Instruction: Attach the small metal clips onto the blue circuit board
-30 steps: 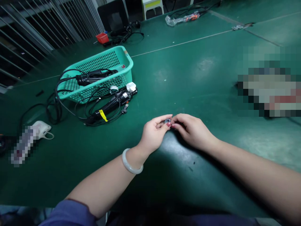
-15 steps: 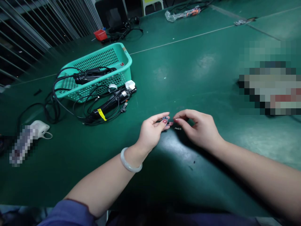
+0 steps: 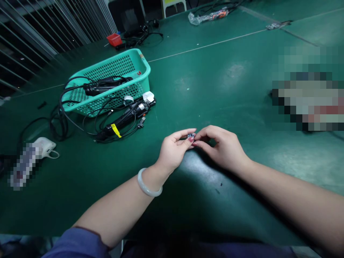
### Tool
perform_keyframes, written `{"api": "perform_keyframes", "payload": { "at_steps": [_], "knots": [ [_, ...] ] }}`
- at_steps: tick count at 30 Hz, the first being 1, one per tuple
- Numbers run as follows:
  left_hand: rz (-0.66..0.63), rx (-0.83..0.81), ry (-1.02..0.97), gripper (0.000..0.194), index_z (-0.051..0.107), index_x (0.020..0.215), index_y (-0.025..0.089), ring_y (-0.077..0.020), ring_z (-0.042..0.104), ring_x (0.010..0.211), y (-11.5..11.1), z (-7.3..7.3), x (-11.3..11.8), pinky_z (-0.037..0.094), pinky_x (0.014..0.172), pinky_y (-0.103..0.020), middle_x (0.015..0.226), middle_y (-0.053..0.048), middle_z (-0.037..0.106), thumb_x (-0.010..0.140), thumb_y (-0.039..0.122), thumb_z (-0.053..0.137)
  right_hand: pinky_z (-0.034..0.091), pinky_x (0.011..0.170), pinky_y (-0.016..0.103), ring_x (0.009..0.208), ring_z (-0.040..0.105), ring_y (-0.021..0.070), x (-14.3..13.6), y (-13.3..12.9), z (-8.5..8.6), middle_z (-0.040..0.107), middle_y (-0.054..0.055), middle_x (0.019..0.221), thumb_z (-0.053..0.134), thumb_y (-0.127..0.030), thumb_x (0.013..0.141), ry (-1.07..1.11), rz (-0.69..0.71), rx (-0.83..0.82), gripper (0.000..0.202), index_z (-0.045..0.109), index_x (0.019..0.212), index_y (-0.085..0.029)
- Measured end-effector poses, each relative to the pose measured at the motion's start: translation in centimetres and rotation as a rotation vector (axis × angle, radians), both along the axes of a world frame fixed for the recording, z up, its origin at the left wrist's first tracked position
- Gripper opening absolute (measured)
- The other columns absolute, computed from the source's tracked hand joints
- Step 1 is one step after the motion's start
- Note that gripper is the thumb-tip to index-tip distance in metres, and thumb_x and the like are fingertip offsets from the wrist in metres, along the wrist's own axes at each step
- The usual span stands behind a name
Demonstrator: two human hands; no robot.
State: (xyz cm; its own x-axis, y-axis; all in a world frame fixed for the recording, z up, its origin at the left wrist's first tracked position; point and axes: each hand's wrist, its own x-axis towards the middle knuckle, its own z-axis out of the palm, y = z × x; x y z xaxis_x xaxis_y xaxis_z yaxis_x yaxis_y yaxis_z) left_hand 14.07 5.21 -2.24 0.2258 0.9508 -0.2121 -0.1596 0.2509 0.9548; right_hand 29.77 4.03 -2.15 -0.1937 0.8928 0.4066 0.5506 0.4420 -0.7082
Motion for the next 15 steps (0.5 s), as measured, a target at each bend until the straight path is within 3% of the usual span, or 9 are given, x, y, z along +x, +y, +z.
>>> {"api": "perform_keyframes", "payload": {
  "at_steps": [9,15],
  "knots": [
    [0.006,0.000,-0.037,0.024,0.071,0.102,0.018,-0.0160,0.069,0.093,0.03,-0.07,0.08,0.057,0.084,-0.030,0.104,-0.008,0.073,0.081,0.028,0.064,0.049,0.073,0.031,0.077,0.062,0.0167,0.32,0.25,-0.49,0.068,0.003,0.082,0.057,-0.023,0.087,-0.033,0.007,0.019,0.005,0.061,0.084,-0.022],
    [0.001,-0.045,-0.019,0.029,0.071,0.104,0.017,-0.0141,0.069,0.083,0.18,-0.26,0.01,0.056,0.085,-0.032,0.103,-0.008,0.073,0.075,0.022,0.069,0.051,0.072,0.030,0.079,0.065,0.0163,0.37,0.28,-0.51,0.069,0.003,0.085,0.053,-0.019,0.089,-0.107,0.048,0.086,0.008,0.060,0.087,-0.021]
  ]
}}
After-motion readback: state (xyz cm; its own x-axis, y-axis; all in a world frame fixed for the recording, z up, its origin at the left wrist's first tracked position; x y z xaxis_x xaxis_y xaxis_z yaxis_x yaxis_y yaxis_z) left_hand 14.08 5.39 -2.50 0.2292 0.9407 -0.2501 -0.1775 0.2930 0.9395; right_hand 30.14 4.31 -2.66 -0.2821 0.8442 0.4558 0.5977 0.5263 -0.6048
